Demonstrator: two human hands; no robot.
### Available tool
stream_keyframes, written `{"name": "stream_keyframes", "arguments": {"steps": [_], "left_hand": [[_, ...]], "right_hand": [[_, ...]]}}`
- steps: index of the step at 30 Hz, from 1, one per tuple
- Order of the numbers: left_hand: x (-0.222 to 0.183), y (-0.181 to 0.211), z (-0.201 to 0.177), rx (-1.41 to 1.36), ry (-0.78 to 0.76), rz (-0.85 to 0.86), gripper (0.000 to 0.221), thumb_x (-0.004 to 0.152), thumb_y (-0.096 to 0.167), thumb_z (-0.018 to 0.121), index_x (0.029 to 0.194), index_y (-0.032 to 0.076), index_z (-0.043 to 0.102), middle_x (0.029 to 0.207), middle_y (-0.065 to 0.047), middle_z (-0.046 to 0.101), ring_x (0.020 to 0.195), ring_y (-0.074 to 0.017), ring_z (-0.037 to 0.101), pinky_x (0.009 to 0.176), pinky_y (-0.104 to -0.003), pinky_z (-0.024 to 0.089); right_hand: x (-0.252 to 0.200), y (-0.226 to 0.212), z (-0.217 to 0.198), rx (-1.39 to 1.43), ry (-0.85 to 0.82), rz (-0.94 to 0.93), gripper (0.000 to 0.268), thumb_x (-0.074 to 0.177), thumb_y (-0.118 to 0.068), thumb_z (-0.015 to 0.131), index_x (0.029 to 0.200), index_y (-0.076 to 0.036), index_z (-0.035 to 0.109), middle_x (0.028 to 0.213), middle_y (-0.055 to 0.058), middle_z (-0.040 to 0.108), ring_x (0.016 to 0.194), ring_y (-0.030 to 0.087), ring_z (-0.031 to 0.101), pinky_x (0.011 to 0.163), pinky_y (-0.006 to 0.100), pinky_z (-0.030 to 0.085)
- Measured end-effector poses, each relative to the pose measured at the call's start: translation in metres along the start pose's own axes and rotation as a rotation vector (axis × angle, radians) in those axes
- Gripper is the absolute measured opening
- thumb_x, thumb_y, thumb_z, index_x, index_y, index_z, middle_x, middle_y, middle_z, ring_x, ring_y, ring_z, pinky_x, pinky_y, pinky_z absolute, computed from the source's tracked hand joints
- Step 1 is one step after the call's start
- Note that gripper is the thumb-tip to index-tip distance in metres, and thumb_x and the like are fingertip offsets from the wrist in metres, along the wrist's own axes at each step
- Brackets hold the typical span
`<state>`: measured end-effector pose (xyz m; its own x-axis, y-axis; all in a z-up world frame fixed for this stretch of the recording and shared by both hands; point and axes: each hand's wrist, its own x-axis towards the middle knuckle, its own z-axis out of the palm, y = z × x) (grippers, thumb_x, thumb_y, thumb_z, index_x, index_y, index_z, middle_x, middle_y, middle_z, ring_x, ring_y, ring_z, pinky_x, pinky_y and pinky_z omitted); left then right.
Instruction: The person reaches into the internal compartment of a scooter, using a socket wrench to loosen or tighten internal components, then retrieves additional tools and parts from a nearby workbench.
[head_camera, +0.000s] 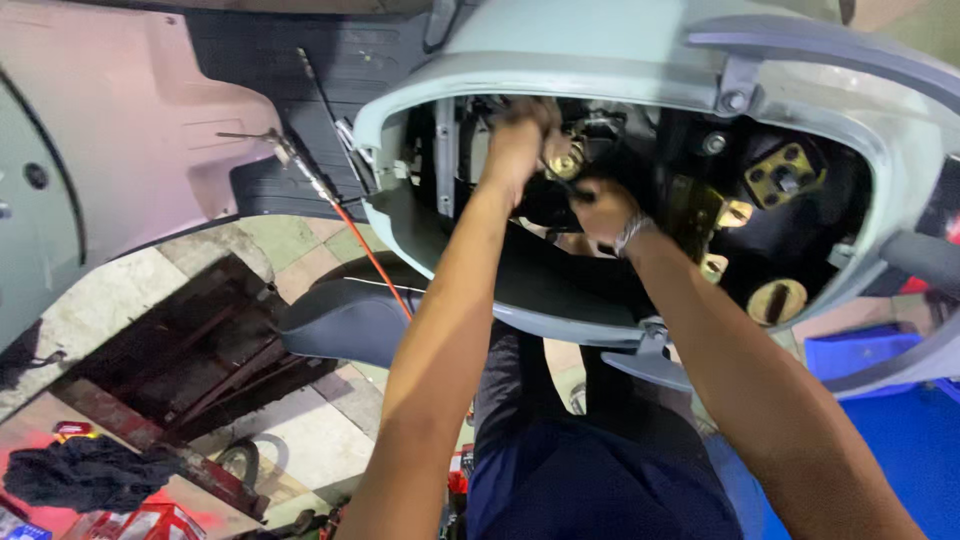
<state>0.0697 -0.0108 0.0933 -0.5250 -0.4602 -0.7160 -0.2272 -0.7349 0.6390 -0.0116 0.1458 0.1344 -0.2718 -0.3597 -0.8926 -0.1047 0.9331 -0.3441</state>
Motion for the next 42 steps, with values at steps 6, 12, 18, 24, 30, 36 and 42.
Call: {"name": "stream_keyframes", "arguments": {"steps": [6,12,18,24,30,36,42], "left_hand": [[-0.043,-0.042,-0.049,0.785,-0.044,-0.267,0.041,0.091,0.037,0.066,0.115,0.005,0.074,0.108,-0.015,0.077,0.099,-0.028,0.072,0.086,-0.039,0.053],[-0.017,-0.079,-0.088,1.046,0.151,-0.25,0.049,0.105,0.047,0.052,0.124,0.009,0.074,0.123,-0.021,0.073,0.121,-0.0371,0.065,0.103,-0.044,0.049],[0.027,-0.135,-0.078,1.488,-0.232,0.06,0.07,0.084,0.044,0.071,0.144,0.011,0.054,0.14,-0.019,0.058,0.129,-0.0345,0.055,0.105,-0.04,0.041],[0.022,-0.099,-0.08,1.266,-0.123,-0.166,0.047,0.083,0.029,0.075,0.129,0.02,0.072,0.132,-0.007,0.072,0.124,-0.0265,0.069,0.111,-0.034,0.051],[-0.006,-0.068,-0.076,0.701,-0.061,-0.25,0.051,0.076,0.019,0.082,0.124,0.017,0.065,0.118,-0.006,0.071,0.112,-0.0228,0.065,0.1,-0.035,0.047],[0.008,-0.048,-0.116,0.922,-0.252,-0.436,0.031,0.091,0.032,0.074,0.112,0.009,0.077,0.107,-0.015,0.08,0.092,-0.0283,0.073,0.087,-0.042,0.058],[0.016,-0.047,-0.089,1.62,-0.332,-0.075,0.022,0.096,0.024,0.063,0.106,0.012,0.08,0.109,-0.014,0.076,0.099,-0.0307,0.074,0.09,-0.041,0.058]], "right_hand": [[0.002,0.014,0.054,-0.289,-0.098,0.107,0.035,0.093,-0.028,0.069,0.121,-0.007,0.073,0.121,0.02,0.071,0.114,0.033,0.068,0.093,0.042,0.054],[0.012,0.045,0.069,-0.1,-0.053,0.173,0.034,0.093,-0.025,0.068,0.121,-0.006,0.072,0.117,0.02,0.073,0.108,0.033,0.071,0.092,0.042,0.056],[0.01,0.06,0.066,0.89,-0.205,0.443,0.031,0.099,-0.004,0.043,0.112,-0.007,0.071,0.108,0.009,0.08,0.094,0.024,0.079,0.08,0.038,0.066],[0.026,0.078,0.077,0.793,-0.16,0.448,0.022,0.103,-0.015,0.053,0.112,-0.005,0.07,0.095,0.013,0.074,0.076,0.025,0.072,0.065,0.041,0.062],[0.015,0.061,0.084,0.188,-0.079,0.026,0.03,0.086,-0.018,0.069,0.114,-0.01,0.077,0.103,0.009,0.08,0.082,0.024,0.076,0.073,0.036,0.061],[0.008,0.029,0.087,-0.1,-0.272,-0.358,0.069,0.085,-0.042,0.087,0.135,-0.003,0.059,0.128,0.02,0.062,0.12,0.034,0.057,0.098,0.044,0.043],[0.062,0.068,0.108,0.847,-0.053,0.245,0.024,0.088,-0.008,0.067,0.103,0.009,0.074,0.095,0.022,0.076,0.079,0.031,0.076,0.071,0.038,0.065]]}}
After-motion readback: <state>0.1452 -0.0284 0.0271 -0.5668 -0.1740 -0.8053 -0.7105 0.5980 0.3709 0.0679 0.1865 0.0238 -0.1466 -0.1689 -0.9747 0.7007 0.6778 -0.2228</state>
